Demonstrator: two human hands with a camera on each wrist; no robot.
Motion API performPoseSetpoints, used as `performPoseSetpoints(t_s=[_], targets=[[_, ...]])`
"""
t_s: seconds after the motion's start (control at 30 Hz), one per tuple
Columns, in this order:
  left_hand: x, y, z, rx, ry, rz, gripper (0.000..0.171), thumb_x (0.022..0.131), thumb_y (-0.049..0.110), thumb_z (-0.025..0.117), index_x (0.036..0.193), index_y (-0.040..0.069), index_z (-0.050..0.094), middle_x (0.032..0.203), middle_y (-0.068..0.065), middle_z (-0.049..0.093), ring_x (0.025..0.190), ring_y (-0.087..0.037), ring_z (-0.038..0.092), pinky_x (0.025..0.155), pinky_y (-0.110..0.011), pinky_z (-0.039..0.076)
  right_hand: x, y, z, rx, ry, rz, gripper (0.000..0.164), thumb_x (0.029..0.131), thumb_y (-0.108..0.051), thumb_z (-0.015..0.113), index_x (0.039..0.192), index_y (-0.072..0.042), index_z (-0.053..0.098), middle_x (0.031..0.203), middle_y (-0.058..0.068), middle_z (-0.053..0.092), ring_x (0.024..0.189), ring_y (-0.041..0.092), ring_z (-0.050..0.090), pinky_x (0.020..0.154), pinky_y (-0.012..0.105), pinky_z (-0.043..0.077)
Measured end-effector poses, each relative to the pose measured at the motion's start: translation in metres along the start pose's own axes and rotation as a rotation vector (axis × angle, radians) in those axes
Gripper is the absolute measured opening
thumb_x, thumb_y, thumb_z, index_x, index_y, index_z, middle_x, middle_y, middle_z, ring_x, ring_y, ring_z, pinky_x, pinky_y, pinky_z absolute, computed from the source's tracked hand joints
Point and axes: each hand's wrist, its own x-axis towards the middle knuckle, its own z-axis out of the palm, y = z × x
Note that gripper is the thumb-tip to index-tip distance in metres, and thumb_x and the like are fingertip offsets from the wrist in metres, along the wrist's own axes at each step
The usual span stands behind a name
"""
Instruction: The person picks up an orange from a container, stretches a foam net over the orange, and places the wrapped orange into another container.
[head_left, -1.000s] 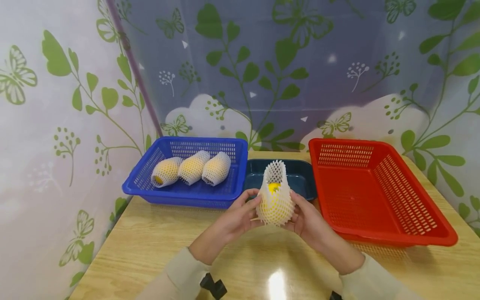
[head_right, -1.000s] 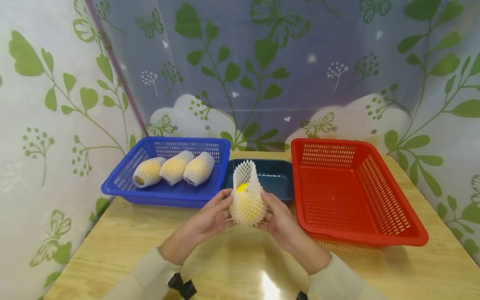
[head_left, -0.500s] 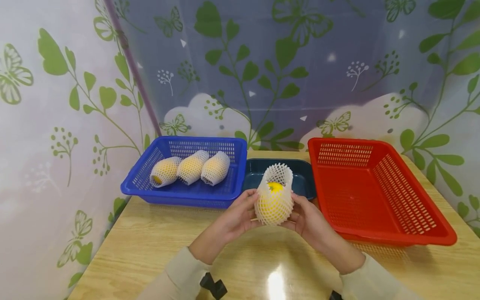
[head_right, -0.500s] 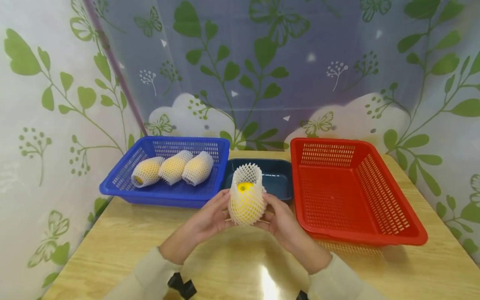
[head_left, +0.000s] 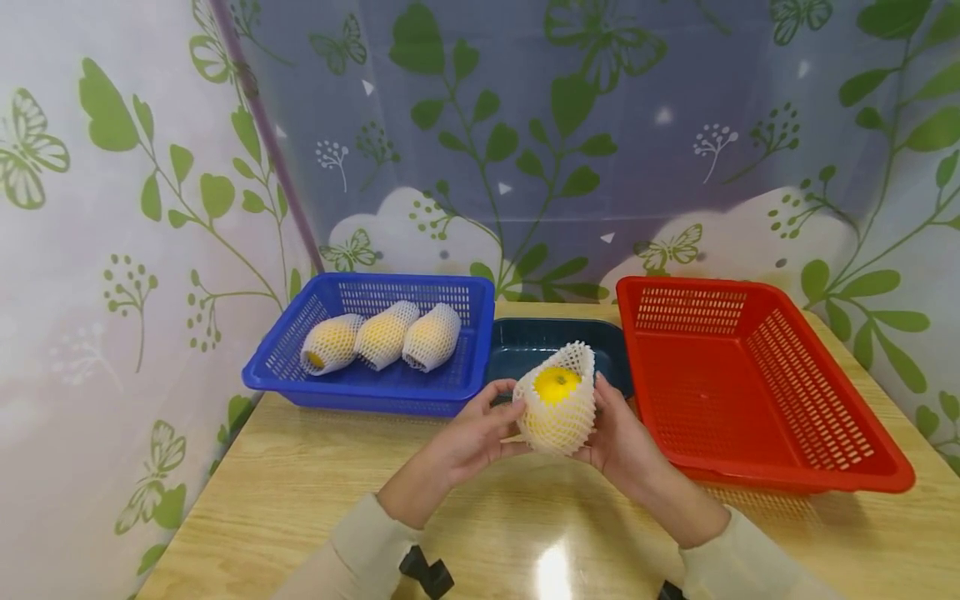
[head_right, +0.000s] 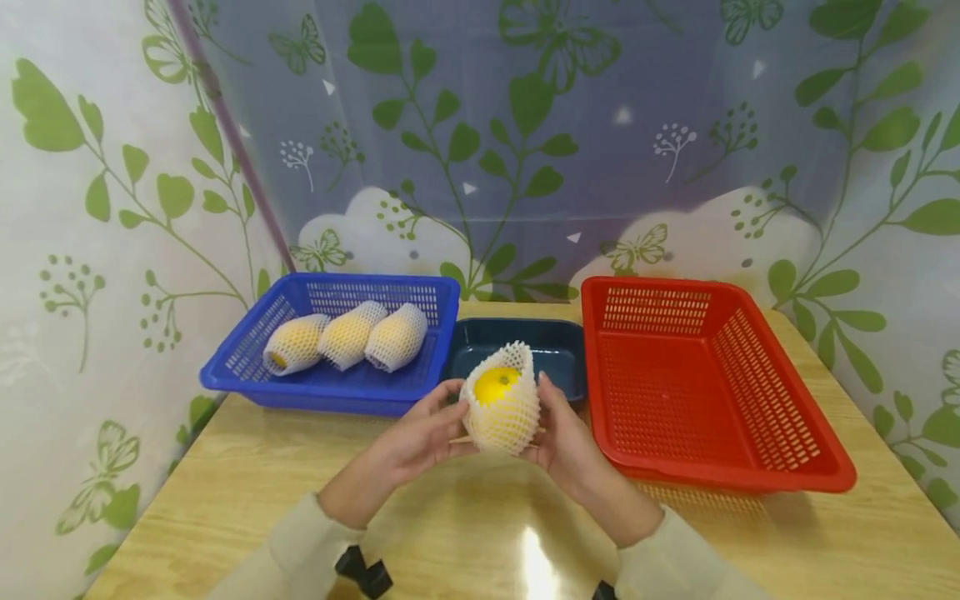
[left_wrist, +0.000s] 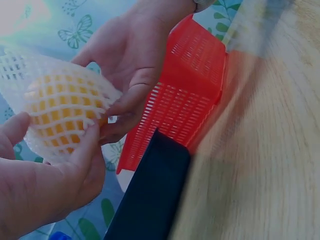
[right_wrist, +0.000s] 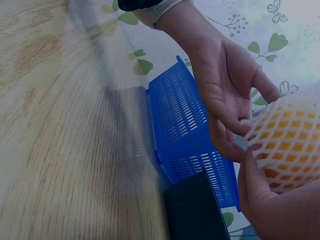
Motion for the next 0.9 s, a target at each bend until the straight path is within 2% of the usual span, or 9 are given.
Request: performPoseSetpoints(t_s=[0.17,0.33,0.5,0.67,0.9], targets=[[0.0001,-0.0014,-0.0016,-0.014,-0.021,-0.004,0.032,0.101,0.009,0.050,0.128,0.012,0.035,0.114,-0.006,0.057,0.101,-0.021,0.060,0.097,-0.046,0.048,0.0014,-0.0010,-0.0023,0.020,0.005,0.001,0.064,0.101,-0.057,0.030,0.150,-0.015,0.021,0.133,0.005,0.044,0.113,0.022,0.052,0.093,0.035,0.051],[0.0009,-0.0020,-0.0017,-0.037,-0.003,0.003,0.022,0.101,0.013,0.047,0.122,0.015,0.039,0.118,-0.006,0.053,0.100,-0.021,0.059,0.093,-0.042,0.051,0.0031,0.0003,-0.0024,0.006,-0.011,-0.007,0.061,0.103,-0.054,0.031,0.149,-0.014,0.023,0.129,0.004,0.046,0.109,0.021,0.053,0.090,0.032,0.052],[0.0001,-0.0018,-0.0018,-0.026,0.027,-0.002,0.019,0.104,0.029,0.043,0.118,0.017,0.042,0.121,-0.007,0.051,0.103,-0.022,0.056,0.087,-0.038,0.052,0.0037,0.0024,-0.0013,-0.036,0.010,-0.007,0.064,0.103,-0.050,0.034,0.150,-0.007,0.026,0.121,0.001,0.053,0.103,0.018,0.057,0.088,0.030,0.053],[-0.0001,-0.0012,-0.0034,-0.021,0.054,-0.008,0.024,0.104,0.032,0.044,0.122,0.016,0.042,0.116,-0.007,0.053,0.098,-0.021,0.057,0.082,-0.033,0.053,0.0028,0.0038,-0.0016,-0.085,0.020,-0.020,0.063,0.105,-0.041,0.037,0.149,0.002,0.027,0.114,-0.003,0.060,0.100,0.013,0.061,0.087,0.028,0.053],[0.0010,-0.0005,-0.0047,-0.029,0.046,-0.006,0.017,0.105,0.029,0.042,0.117,0.017,0.041,0.115,-0.006,0.052,0.097,-0.020,0.057,0.079,-0.032,0.054,0.0055,0.0025,-0.0006,-0.037,0.019,0.006,0.064,0.105,-0.046,0.033,0.148,-0.001,0.026,0.122,0.005,0.054,0.103,0.019,0.059,0.090,0.032,0.053]])
